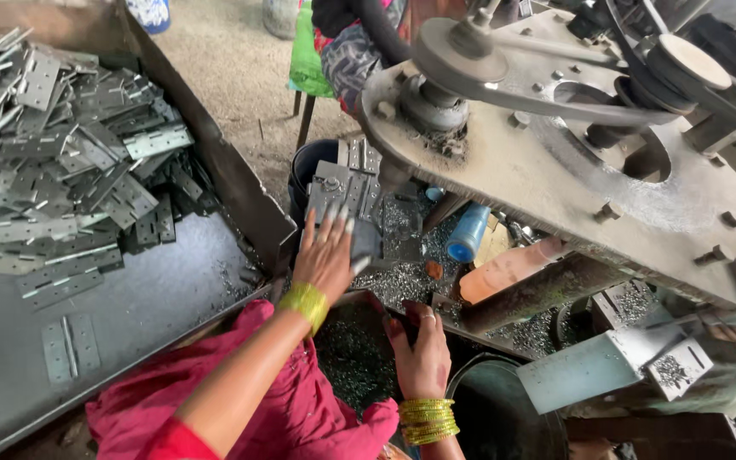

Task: The person repeatedly places metal hinge blanks into a manual punching machine, operates the lever to punch holes, and removes the finished pieces. The person handles the metal blanks one at a time and accumulates them in a pile nearby.

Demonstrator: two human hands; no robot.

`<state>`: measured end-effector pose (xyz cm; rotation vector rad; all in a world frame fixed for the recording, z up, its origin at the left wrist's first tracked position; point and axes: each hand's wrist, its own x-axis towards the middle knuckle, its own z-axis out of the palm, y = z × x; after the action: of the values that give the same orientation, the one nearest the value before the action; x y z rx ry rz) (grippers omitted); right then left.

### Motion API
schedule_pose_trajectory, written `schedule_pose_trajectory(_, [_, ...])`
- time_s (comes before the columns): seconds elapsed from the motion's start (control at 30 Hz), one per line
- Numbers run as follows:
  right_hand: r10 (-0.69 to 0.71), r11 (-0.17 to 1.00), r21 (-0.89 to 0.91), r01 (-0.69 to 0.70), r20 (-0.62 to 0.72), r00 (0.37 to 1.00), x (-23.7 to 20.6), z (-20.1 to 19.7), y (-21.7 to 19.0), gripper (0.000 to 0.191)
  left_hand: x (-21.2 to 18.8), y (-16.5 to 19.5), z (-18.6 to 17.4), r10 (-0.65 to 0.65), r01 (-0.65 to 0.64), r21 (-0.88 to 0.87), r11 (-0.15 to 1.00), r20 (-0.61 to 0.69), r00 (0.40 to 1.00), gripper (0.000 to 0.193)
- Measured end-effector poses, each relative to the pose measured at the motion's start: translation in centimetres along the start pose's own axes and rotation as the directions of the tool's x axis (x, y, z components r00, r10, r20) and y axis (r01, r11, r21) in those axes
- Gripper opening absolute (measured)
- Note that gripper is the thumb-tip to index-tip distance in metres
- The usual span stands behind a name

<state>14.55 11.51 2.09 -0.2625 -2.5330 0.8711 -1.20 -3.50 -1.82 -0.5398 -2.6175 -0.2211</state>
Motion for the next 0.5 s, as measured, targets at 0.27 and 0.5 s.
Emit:
schedule_pose_trajectory(0.27, [-0.069, 0.988, 0.133, 0.077, -0.067, 0.995, 1.2, -0.2, 0.4, 0.024, 7.3, 0.5, -0.1, -0.091, 0.087, 0.03, 0.996, 0.437, 0.895, 0.059])
schedule_pose_trajectory(0.5, [-0.081, 0.995, 0.049, 0.085, -0.075, 0.994, 1.1, -0.6, -0.4, 0.024, -3.5, 0.6, -1.3, 0.215, -0.215, 0.0, 0.977, 0.038, 0.976, 0.043])
